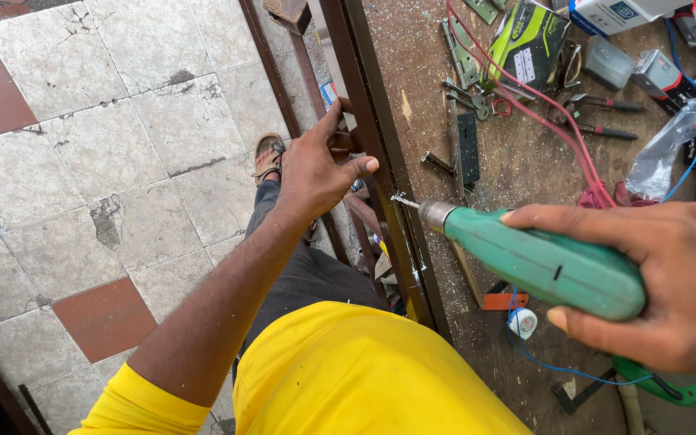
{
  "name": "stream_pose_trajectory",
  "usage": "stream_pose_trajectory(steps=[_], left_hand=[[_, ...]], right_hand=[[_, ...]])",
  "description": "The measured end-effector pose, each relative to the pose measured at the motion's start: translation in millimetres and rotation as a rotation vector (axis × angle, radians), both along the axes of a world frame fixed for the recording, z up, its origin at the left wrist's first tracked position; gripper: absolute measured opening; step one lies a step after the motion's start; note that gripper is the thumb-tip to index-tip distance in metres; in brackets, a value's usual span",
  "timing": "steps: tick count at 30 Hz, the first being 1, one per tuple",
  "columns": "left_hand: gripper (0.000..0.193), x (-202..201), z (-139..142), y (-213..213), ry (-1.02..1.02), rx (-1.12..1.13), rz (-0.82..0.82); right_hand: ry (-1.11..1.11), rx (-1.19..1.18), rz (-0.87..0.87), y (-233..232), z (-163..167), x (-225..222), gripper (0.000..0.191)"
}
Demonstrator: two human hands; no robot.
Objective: The person marks a dark brown metal frame using a square and pencil, then cuts a white plastic strip with a jigsaw. They drill a hole into the frame and hammer a small orange plastic piece into place using a hammer.
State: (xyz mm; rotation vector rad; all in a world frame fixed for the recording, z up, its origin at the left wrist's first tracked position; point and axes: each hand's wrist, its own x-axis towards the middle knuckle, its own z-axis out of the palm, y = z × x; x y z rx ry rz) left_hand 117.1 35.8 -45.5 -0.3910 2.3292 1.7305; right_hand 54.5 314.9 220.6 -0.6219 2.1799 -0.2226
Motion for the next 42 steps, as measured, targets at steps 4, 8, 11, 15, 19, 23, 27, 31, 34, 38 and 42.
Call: stream_pose_trajectory(steps=[4,8,11,15,19,23,27,31,34,38,42], left_hand=[[0.104,1,-4,2,-0.005,-0.027,0.006],[0.107,1,-7,4,0.012,-0.051,0.014],[0.102,2,-8,4,0.006,-0.055,-0.010],[0.104,1,-8,5,-0.001,-0.058,-0.016],[0.102,0,-6,4,0.011,-0.033,0.006],[0.099,1,-2,2,0.023,-0.015,0.015],[0.094,1,2,1,0.059,-0.017,0.026],[0.094,0,7,1,0.013,-0.024,0.025],[0.100,0,10,1,-0.018,0.000,0.031],[0.100,2,9,0,-0.024,-0.006,0.031],[0.107,2,0,2,-0.016,-0.045,0.012]], right_hand=[[0.038,-0.017,0.038,-17,4,-2,0.084],[0.053,0.088,0.080,-24,7,-1,0.088],[0.085,0.218,0.091,-30,11,7,0.093],[0.092,0.220,0.162,-42,15,12,0.091],[0.080,0.264,0.176,-53,18,11,0.091],[0.049,0.320,0.144,-60,22,11,0.092],[0.058,0.330,0.206,-72,28,13,0.097],[0.021,0.636,0.316,-98,29,22,0.094],[0.033,0.514,0.287,-109,25,19,0.092],[0.063,0.407,0.155,-79,34,6,0.097],[0.088,0.160,0.093,-35,39,9,0.093]])
